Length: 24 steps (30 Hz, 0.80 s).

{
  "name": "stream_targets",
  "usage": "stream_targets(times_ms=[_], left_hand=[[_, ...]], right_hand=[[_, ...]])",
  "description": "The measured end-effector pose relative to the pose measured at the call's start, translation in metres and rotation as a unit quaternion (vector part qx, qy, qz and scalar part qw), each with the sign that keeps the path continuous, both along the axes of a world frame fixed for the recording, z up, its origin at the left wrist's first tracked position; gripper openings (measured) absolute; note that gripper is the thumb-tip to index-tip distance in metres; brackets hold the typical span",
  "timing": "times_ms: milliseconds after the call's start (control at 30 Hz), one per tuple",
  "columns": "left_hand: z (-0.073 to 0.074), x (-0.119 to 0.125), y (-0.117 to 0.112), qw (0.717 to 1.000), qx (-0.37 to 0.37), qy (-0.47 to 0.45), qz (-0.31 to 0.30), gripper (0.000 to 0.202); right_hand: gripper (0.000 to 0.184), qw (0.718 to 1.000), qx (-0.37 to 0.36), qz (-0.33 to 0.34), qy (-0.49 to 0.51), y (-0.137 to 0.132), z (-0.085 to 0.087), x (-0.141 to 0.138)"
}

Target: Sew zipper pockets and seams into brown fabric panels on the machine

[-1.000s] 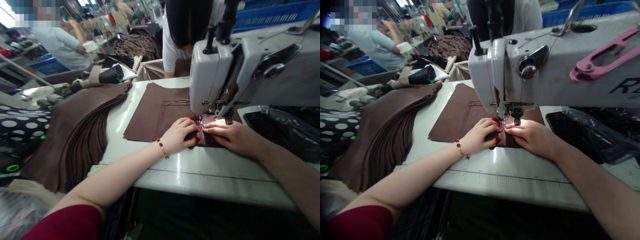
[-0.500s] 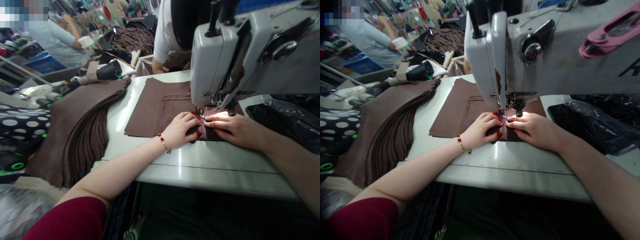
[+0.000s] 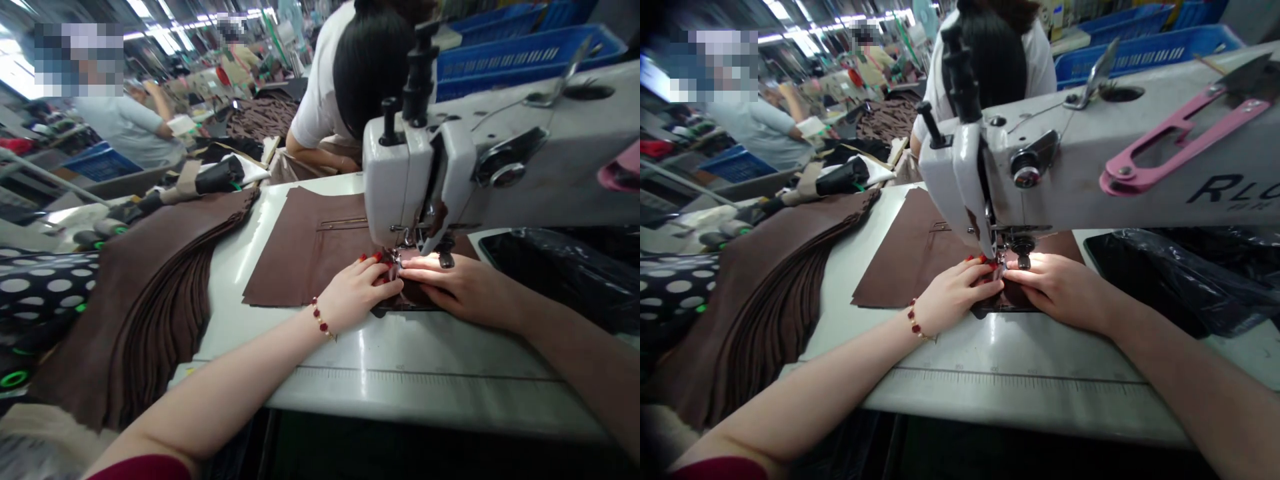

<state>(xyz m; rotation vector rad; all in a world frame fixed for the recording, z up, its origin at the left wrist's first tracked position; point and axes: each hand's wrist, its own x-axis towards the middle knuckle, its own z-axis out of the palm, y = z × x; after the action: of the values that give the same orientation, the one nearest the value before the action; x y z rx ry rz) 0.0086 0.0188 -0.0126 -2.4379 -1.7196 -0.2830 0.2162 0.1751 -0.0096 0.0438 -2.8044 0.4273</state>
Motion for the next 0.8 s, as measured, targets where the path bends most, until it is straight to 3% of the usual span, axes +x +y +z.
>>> stream_targets(times_ms=[800], left_hand=[[0.0020, 0.0034, 0.0043, 0.999, 0.032, -0.028, 0.020, 0.026]], right_hand=[[0.045, 0.999, 0.027, -0.014, 0.022, -0.0041, 0.0019, -0.0021]])
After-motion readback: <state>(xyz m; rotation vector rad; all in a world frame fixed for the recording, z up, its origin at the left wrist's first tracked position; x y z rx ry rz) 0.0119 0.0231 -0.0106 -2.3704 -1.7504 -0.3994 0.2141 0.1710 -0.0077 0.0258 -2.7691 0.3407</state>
